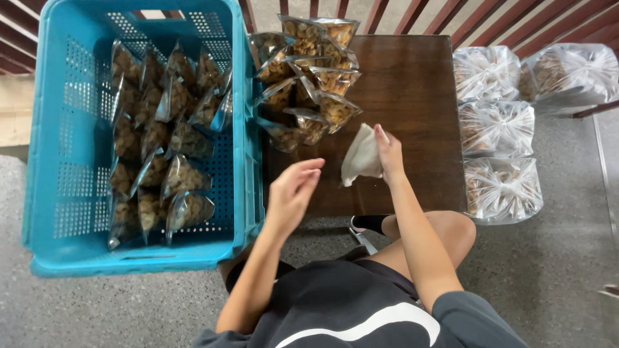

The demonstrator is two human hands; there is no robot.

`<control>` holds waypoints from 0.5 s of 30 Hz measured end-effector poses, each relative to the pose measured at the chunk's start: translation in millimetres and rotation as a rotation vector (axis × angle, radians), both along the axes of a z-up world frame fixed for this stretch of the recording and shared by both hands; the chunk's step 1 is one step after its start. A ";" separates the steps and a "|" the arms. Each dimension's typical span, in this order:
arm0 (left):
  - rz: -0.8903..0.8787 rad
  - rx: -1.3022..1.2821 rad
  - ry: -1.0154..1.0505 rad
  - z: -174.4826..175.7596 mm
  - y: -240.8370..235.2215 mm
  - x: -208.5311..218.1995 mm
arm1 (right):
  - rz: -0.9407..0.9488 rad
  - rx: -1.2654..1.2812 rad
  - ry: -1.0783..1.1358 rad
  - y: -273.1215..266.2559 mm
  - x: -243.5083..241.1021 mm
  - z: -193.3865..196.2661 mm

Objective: The person wipes down small plastic packets of food using a white cloth and places them back into a blue crate.

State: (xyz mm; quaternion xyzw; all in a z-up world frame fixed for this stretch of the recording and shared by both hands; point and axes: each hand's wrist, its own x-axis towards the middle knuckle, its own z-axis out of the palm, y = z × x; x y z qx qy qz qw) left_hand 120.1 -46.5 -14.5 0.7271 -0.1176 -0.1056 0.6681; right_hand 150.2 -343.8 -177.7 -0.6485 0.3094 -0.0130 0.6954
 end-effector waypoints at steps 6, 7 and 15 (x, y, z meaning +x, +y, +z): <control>0.303 0.262 -0.463 47.4 94.6 46.2 | 0.156 0.668 -0.155 48.0 -54.4 53.7; 0.356 0.332 -0.397 40.5 107.6 65.0 | 0.170 0.671 -0.151 58.2 -54.3 64.8; 0.379 0.778 -0.155 -126.1 138.6 177.7 | 0.383 0.988 -0.542 145.7 -58.7 164.2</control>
